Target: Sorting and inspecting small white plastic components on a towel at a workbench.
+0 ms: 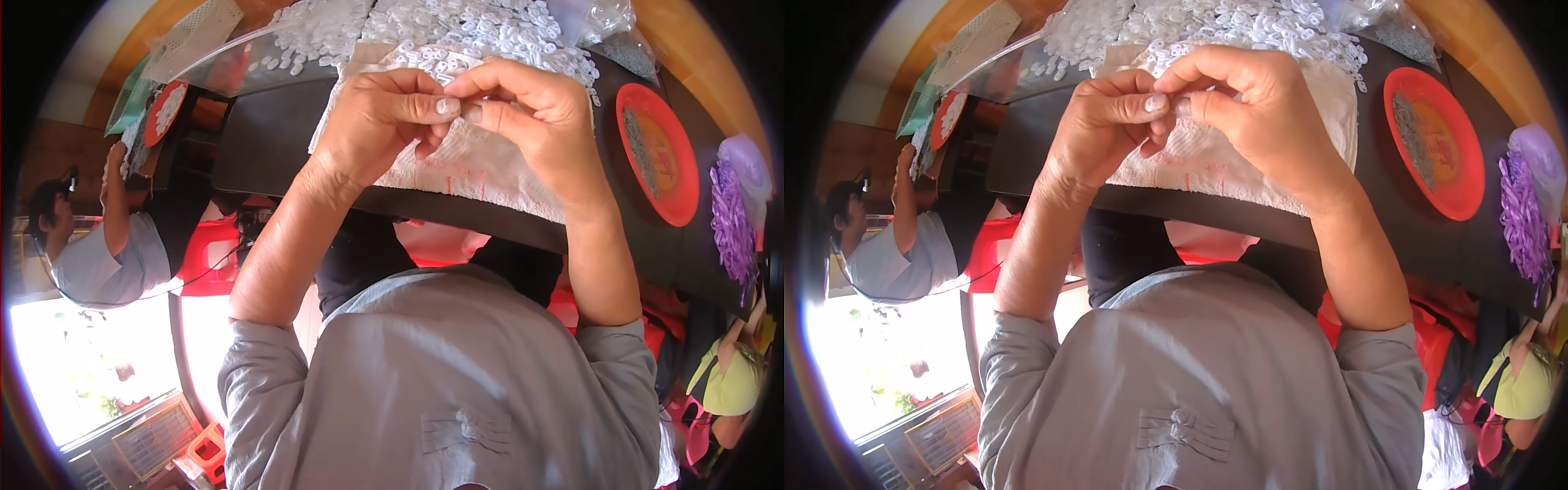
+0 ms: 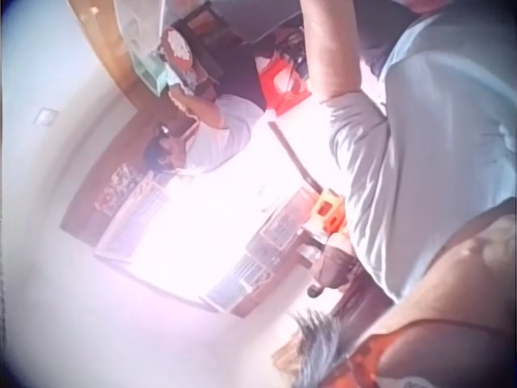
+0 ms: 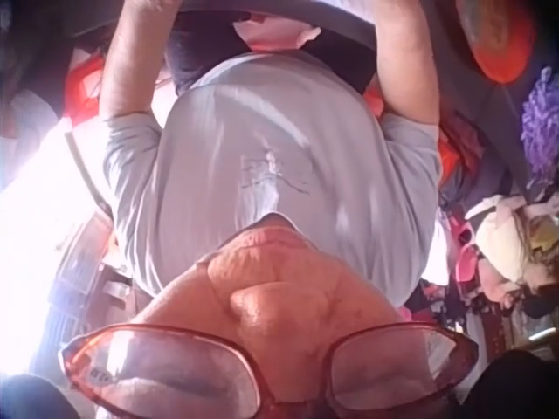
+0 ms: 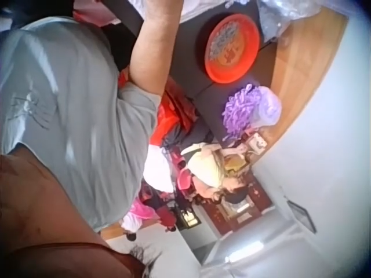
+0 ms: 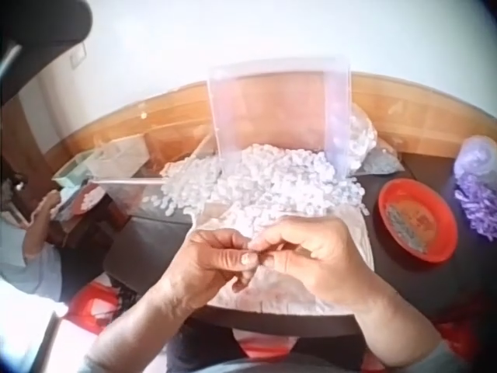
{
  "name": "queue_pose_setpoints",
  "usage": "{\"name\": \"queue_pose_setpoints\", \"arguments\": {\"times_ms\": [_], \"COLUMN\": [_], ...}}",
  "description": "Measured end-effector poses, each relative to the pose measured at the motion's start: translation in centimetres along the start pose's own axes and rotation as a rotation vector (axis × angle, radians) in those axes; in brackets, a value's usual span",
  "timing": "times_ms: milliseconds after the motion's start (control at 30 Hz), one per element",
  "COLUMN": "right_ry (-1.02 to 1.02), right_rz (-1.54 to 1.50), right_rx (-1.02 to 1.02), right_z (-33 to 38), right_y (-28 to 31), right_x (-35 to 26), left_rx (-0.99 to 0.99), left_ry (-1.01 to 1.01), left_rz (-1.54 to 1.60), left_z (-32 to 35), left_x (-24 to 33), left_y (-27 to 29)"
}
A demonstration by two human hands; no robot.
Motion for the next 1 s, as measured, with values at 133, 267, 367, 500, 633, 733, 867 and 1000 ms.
{"name": "queue_pose_setpoints", "arguments": {"times_ms": [133, 267, 367, 500, 633, 733, 867, 1000], "right_ry": [0.038, 0.100, 0.046, -0.054, -0.096, -0.151, -0.151, -0.189], "right_rz": [-0.140, -0.036, -0.029, -0.121, -0.152, -0.100, -0.078, -0.079], "right_rx": [-0.013, 0.052, 0.106, 0.194, 0.196, 0.156, 0.137, 0.145], "right_z": [-0.2, -0.1, 0.3, 0.3, 0.4, 0.5, 0.4, 0.2], "right_y": [-0.4, -0.2, -0.1, 0.6, 0.4, 0.0, -0.2, -0.4], "right_x": [-0.8, -1.4, -1.3, -0.7, -0.4, -0.2, -0.2, 0.6], "left_rx": [-0.105, -0.173, -0.058, 0.282, 0.488, 0.480, 0.373, 0.332], "left_ry": [0.013, 0.011, 0.001, -0.151, -0.199, -0.366, -0.561, -0.577], "left_rz": [0.099, 0.172, 0.084, -0.313, -0.648, -0.847, -1.316, -1.513], "left_z": [0.1, 0.8, 1.2, 1.1, 1.4, 1.7, 0.8, -0.6], "left_x": [0.4, 0.8, 1.3, 2.3, 0.6, -0.6, -0.5, -0.8], "left_y": [-0.3, -0.8, -0.9, 3.0, 7.9, 7.2, 4.5, 3.5]}}
Point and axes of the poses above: each hand's wrist, its own z-axis away from the middle knuckle, its own y-axis out of the back of the hand, x = y × z, the point moved 5 cm from there along -z, towards the middle knuckle, and after that the axes turned 1 degree about -x, right-handed, at the moved point
